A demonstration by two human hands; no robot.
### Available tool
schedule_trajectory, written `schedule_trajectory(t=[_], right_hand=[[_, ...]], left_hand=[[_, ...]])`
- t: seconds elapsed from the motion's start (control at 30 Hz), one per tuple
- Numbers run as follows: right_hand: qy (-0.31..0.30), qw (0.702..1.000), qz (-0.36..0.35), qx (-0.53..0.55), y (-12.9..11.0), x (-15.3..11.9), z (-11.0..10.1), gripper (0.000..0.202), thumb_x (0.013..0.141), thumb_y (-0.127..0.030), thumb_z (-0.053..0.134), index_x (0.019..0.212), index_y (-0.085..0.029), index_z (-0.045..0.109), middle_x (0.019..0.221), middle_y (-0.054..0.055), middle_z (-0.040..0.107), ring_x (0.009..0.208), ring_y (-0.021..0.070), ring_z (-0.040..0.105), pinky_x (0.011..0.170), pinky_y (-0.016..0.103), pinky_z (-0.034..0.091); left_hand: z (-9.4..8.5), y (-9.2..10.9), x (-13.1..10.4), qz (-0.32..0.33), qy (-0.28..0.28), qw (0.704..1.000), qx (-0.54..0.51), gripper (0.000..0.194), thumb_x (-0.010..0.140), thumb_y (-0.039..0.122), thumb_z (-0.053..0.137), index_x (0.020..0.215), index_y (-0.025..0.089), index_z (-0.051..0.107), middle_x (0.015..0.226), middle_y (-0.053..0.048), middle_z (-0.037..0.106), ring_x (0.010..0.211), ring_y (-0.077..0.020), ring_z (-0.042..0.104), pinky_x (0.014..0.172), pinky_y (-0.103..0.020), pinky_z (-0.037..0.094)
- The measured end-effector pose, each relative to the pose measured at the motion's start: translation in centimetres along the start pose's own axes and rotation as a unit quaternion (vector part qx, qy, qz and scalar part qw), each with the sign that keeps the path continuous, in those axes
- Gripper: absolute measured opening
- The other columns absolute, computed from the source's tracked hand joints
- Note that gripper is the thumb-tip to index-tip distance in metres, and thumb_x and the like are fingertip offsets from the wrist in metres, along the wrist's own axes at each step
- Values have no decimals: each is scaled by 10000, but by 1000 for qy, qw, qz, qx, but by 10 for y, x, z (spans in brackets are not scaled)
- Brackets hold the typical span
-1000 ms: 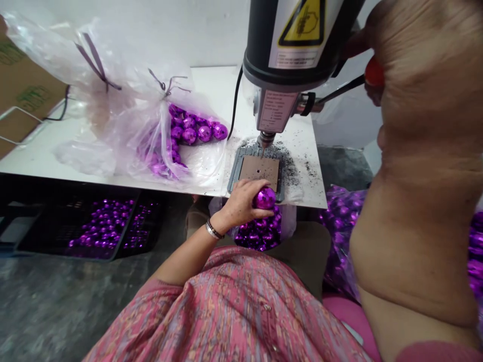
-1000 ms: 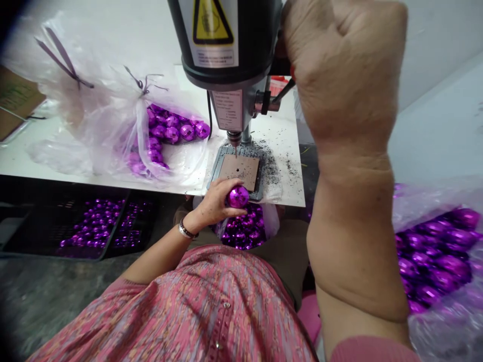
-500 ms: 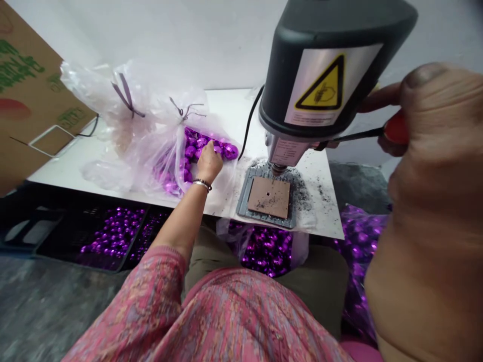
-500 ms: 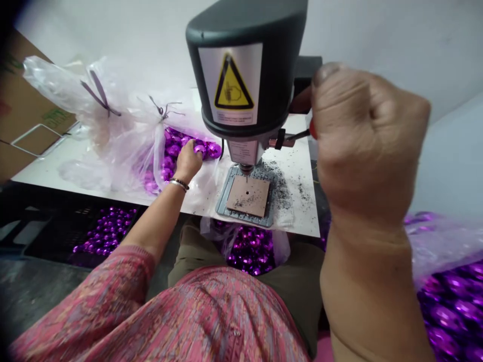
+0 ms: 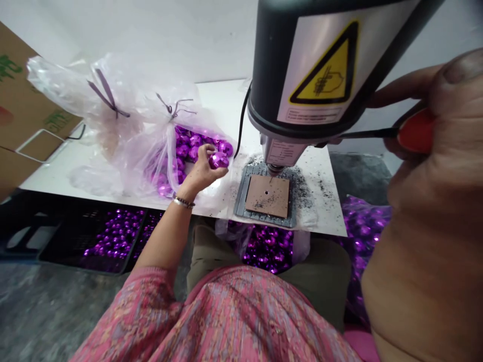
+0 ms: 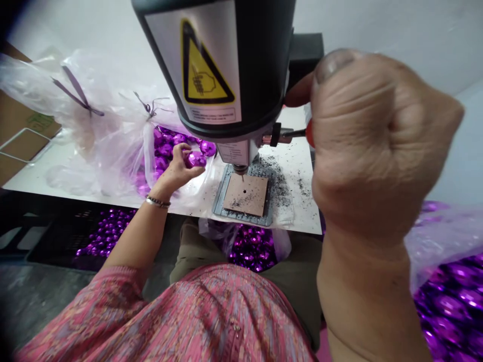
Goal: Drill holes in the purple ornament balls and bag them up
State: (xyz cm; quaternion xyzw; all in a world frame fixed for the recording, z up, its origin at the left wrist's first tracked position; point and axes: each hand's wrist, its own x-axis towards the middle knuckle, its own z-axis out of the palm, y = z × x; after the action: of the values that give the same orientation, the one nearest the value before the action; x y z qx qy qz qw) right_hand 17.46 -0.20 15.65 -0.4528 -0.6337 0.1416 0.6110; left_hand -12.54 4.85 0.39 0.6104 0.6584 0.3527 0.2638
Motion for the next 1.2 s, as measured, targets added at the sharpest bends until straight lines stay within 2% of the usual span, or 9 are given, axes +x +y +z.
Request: schedule_trajectory(t=[0.1,0.17,0.23,0.33,0.43,0.53,0.63,0.97,1.2], right_hand=[[31,998,23,-56,6,-1,1,482,972,-510,505,677,-133,562,704,-5,484,676,-16,515,609,225,303],[27,997,7,-69,4,-1,2,491,988,-468,475,647,-115,447,695,-5,421,716,-18,527,668,219,335],[0,999,-21,-50,-1,1,3,431,1008,-348,424,651,-109,394,694,-6,380,705,-32,482,715,202,339],[-22,999,-25,-6,-7,4,5,371,1007,-230,383,656,-113,403,679,-18,422,665,-45,410,710,170,313],[-30,999,-14,11,-10,6,5,342,998,-236,387,676,-123,381,684,-26,442,654,-42,365,701,165,286],[-43,999,-4,-6,-12,6,3,416,1023,-355,228,669,-154,310,682,2,415,663,-14,355,714,196,273],[-55,998,10,-38,-16,5,1,514,1012,-471,28,645,-178,236,661,27,368,675,11,355,727,213,277],[-79,995,-19,-50,-12,4,0,483,977,-482,-44,641,-188,142,692,34,331,733,-1,458,756,187,357],[-77,994,-35,-75,-14,2,-5,432,960,-383,10,686,-150,249,706,-13,363,735,-48,424,799,168,339]], left_hand=[[4,9,-31,36,-122,986,-111,648,710,359,797,1241,231,449,1044,-44,643,833,-155,621,741,-282,528],[14,15,-46,49,-179,969,-166,596,766,454,763,1242,227,484,1048,-51,647,826,-149,612,707,-259,512],[27,20,-55,41,-198,961,-188,570,831,525,697,1275,212,523,1119,-78,652,810,-141,612,694,-255,514],[45,28,-59,3,-203,964,-174,612,884,557,628,1366,192,532,1191,-100,656,759,-133,622,702,-278,535],[57,35,-57,5,-189,974,-125,664,849,506,680,1408,175,546,1251,-114,663,895,-187,663,822,-328,556],[62,41,-52,15,-156,987,-43,667,807,440,733,1394,158,584,1276,-127,676,1067,-247,655,974,-393,529],[64,47,-49,18,-146,989,27,679,784,416,767,1381,135,602,1248,-139,692,1104,-270,653,1031,-427,503],[76,62,-45,74,-120,984,105,599,732,277,834,1291,161,651,1277,-121,673,1195,-272,629,1106,-414,482],[84,64,-36,114,-182,971,110,672,705,235,834,1338,180,618,1315,-105,621,1187,-271,625,1133,-429,475]])
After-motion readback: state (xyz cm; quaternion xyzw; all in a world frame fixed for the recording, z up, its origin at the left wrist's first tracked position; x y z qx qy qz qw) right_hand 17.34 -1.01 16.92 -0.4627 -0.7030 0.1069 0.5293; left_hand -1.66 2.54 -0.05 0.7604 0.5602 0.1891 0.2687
